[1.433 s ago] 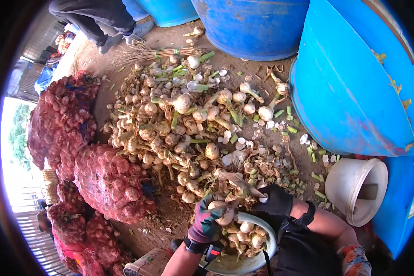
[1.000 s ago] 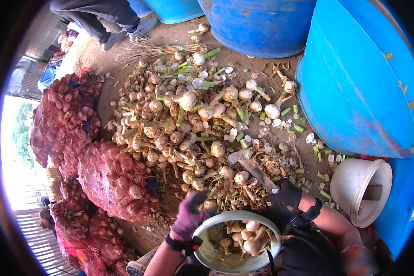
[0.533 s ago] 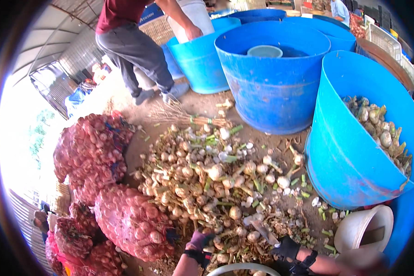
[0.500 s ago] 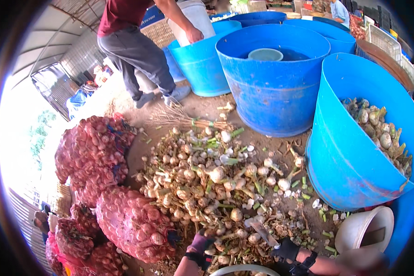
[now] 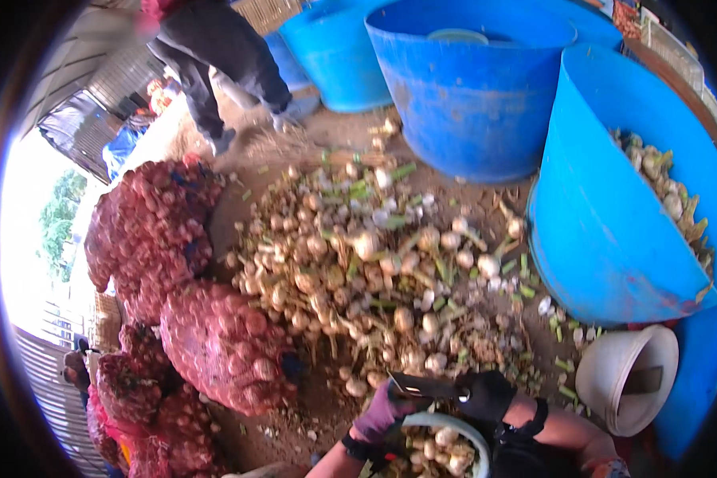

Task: The person sits on the ground and uses a knife to trim the roots and stems of garlic bulbs. They pick up individual bulbs from a large pile, cut the unwanted parts, and place the trimmed garlic into a white bowl. The process is repetitive and continues throughout the video.

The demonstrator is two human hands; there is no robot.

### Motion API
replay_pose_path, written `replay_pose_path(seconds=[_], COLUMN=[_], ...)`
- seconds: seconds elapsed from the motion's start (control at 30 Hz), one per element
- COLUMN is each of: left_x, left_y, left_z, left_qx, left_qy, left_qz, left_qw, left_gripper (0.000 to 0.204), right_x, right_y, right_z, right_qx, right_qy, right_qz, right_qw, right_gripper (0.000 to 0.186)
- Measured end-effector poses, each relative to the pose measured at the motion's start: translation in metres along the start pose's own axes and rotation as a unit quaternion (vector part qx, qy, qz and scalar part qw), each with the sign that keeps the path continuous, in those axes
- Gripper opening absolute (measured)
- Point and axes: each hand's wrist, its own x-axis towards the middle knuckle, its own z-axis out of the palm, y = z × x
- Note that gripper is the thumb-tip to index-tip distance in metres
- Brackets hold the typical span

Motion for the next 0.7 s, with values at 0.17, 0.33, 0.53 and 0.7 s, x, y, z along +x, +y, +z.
replay_pose_path(seconds=[0.17,0.33,0.53,0.7], left_x=[-0.016,-0.015,-0.020,-0.018], left_y=[-0.034,-0.018,-0.025,-0.046], left_z=[-0.010,0.011,0.016,0.006], left_qx=[-0.011,-0.134,-0.188,-0.499], left_qy=[0.069,0.134,0.089,0.096], left_qz=[0.071,0.011,-0.059,-0.237], left_qw=[0.995,0.982,0.976,0.828], left_gripper=[0.052,0.075,0.050,0.049], right_x=[0.003,-0.006,-0.009,-0.005], right_y=[-0.020,-0.016,-0.012,0.000], right_z=[-0.004,-0.002,-0.003,0.004], right_qx=[-0.033,-0.056,-0.060,-0.026], right_qy=[0.009,0.094,0.026,0.032], right_qz=[-0.064,-0.160,-0.144,-0.149], right_qw=[0.997,0.981,0.987,0.988], right_gripper=[0.020,0.026,0.020,0.014])
